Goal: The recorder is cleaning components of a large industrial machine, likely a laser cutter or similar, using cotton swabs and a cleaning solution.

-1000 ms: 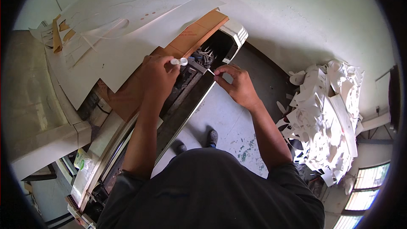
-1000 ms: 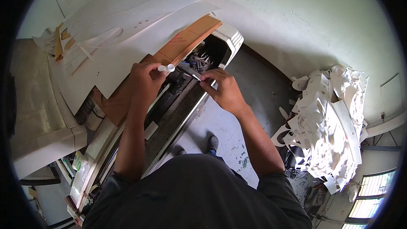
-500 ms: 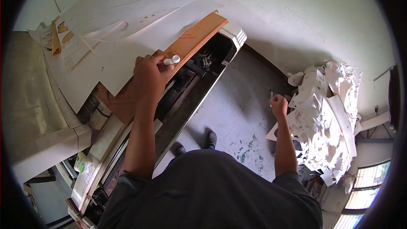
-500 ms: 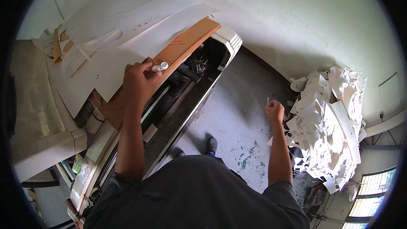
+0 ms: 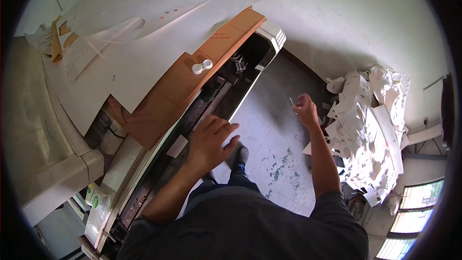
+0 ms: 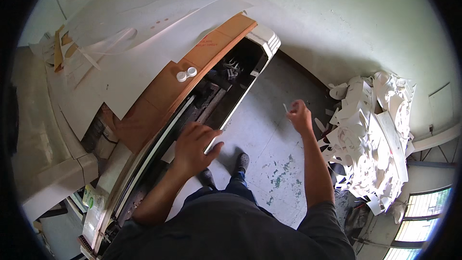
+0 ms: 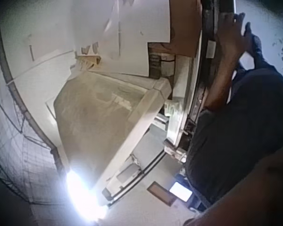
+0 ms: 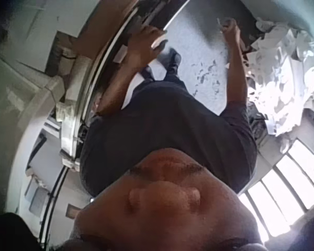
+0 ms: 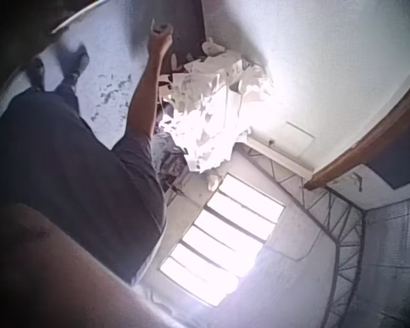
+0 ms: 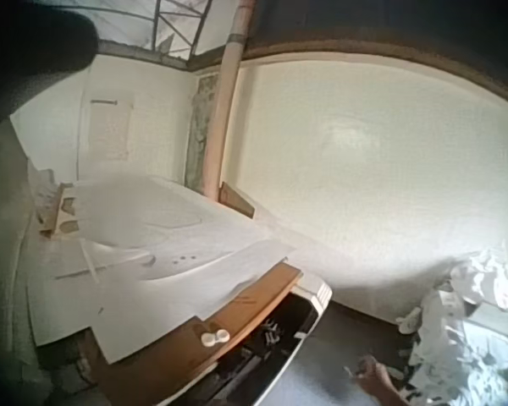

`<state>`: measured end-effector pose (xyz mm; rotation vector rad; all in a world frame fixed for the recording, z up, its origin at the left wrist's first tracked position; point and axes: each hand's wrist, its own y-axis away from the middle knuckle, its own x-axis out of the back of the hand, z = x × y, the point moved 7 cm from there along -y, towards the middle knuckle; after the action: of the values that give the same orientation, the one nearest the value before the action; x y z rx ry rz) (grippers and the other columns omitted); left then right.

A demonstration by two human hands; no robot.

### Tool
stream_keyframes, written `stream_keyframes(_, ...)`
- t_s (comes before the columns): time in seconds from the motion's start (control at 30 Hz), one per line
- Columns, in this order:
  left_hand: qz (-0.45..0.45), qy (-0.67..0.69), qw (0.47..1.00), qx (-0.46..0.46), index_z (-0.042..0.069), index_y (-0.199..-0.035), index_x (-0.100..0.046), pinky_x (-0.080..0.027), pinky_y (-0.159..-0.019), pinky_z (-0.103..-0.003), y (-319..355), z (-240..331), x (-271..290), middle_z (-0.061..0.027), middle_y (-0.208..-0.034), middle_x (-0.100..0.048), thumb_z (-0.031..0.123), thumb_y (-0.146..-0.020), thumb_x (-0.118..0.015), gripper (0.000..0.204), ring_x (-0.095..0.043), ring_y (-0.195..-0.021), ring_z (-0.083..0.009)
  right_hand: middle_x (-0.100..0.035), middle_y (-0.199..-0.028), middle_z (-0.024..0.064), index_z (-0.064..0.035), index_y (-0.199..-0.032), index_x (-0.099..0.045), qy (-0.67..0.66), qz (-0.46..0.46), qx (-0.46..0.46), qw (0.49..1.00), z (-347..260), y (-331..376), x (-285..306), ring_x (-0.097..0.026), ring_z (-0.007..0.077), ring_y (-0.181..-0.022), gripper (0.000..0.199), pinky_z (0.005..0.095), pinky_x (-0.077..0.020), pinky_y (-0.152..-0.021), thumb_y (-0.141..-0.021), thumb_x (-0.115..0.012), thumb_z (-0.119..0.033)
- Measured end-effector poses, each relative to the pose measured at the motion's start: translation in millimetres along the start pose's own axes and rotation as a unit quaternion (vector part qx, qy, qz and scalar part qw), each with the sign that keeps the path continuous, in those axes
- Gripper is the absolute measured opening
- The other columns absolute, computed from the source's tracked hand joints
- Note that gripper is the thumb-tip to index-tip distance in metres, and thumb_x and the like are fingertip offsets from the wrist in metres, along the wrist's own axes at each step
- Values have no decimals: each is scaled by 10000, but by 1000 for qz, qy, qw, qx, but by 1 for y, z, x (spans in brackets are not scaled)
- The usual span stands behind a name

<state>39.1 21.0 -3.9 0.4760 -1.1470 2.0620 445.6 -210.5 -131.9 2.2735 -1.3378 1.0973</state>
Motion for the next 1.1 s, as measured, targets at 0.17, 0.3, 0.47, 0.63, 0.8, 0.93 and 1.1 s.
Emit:
stream_keyframes(0.17,-50,45,995,77,105,-1160,-822,-575,-948,-455,42,-31,-37,-74,-1068,-746,202,-879,-888,305,-669,-1066,-324,-840,-1056,141,-38,-1167,-817,44,-70,85,993,-128,-38,-48,-814,272,-1019,321,395,-625,-946,-862,-836,-137)
stream_keyframes(0.3,-31,33,994,101,103,-1158,-824,-576,-942,-465,72,-44,-36,-85,-1065,-750,198,-881,-884,299,-671,-1063,-333,-824,-1049,127,-56,-1147,-824,41,-73,229,970,-196,-74,-86,-802,287,-1012,267,421,-627,-949,-889,-811,-122)
stream_keyframes(0.47,-19,51,984,171,103,-1162,-825,-573,-925,-461,107,-68,-28,-96,-1071,-767,156,-895,-858,274,-681,-1062,-348,-770,-1075,121,-58,-1072,-802,94,-166,330,924,-247,-112,-127,-752,312,-1087,157,439,-604,-976,-924,-772,-100)
stream_keyframes(0.63,15,63,974,217,97,-1156,-825,-566,-917,-473,130,-84,-21,-104,-1066,-773,98,-879,-857,278,-685,-1037,-353,-749,-1128,122,-62,-1048,-772,163,-183,477,844,-268,-112,-147,-701,344,-1186,106,457,-582,-1034,-947,-746,-80)
stream_keyframes(0.8,29,58,969,237,90,-1146,-825,-557,-903,-471,144,-92,-16,-105,-1063,-777,66,-877,-849,271,-686,-1030,-352,-759,-1218,137,-61,-1121,-771,225,-221,465,827,-285,-104,-164,-686,358,-1269,136,457,-570,-1116,-1001,-720,-101)
stream_keyframes(0.93,25,38,968,245,87,-1127,-820,-565,-917,-474,147,-95,-14,-97,-1068,-769,63,-880,-846,249,-685,-1049,-351,-753,-1311,144,-78,-1273,-743,274,-213,457,819,-302,-92,-163,-678,359,-1320,253,469,-544,-1171,-1027,-693,-112)
stream_keyframes(1.1,24,41,965,258,92,-1130,-822,-560,-925,-480,147,-98,-19,-103,-1068,-765,61,-883,-843,250,-683,-1053,-352,-748,-1359,134,-107,-1352,-729,332,-214,473,788,-296,-99,-164,-675,352,-1336,325,476,-527,-1198,-1031,-681,-111)
